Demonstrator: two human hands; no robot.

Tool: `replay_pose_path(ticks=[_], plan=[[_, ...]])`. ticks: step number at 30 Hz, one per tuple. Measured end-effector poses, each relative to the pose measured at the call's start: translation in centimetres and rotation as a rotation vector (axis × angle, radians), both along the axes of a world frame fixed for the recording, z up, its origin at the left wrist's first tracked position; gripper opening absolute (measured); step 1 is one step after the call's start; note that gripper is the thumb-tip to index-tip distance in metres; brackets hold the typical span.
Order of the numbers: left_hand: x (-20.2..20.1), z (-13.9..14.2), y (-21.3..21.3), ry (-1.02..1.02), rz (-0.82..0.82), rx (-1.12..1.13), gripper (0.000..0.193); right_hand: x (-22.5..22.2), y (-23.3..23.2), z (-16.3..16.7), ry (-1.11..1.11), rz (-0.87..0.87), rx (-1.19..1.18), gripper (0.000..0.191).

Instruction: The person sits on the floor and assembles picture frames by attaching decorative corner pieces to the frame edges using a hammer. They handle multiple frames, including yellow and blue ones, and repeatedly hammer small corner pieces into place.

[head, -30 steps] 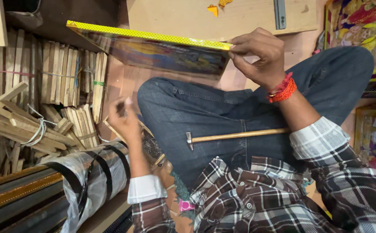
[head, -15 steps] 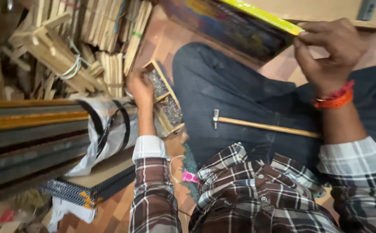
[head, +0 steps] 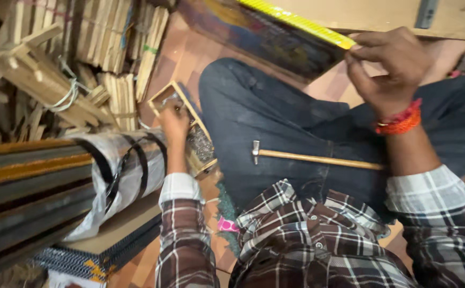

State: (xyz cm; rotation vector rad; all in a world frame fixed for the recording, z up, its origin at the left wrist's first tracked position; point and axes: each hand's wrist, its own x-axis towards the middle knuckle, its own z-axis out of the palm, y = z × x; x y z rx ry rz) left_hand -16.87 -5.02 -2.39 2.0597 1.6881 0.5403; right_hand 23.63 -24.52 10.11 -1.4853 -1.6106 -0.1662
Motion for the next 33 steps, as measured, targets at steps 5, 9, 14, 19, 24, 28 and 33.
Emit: replay_pose_path(ticks=[5,9,14,19,24,28,33], plan=[[0.1,1.0,-0.5,-0.263,0.012,0.062,0.009,-0.3,-0.3,0.2,-0.016,-0.015,0.021,0.013],[4.1,5.0,-1.4,-0.551,-0.079,0.041,0.007,-0.7,-0.7,0.1,0.029,-0.051,0.011,0.016],[14.1,12.9,-4.2,-0.595,-0.551,0.102,0.015,-0.9,-0.9,0.1,0.054,-0.036,0.017,0.017],[23.3,16.8,-5.9,-0.555,-0.846,0.281,0.014,-0.5,-0.9,0.3,0.034,-0.028,0.017,0.018],[25.8,16.1,-6.9,-0.437,-0.88,0.189,0.014,-0.4,-1.1,0.0,0.074,-0.074,0.04,0.019],[26.2,15.3,-7.5,-0.405,-0.872,0.277,0.016,-0.5,-1.3,-0.5,0.118,-0.144,0.022,0.02],[27.0,14.9,-8.1,-0.443,-0.861,0.303,0.015,-2.2,-4.6,-0.1,0.356,-0.146,-0.157,0.038]])
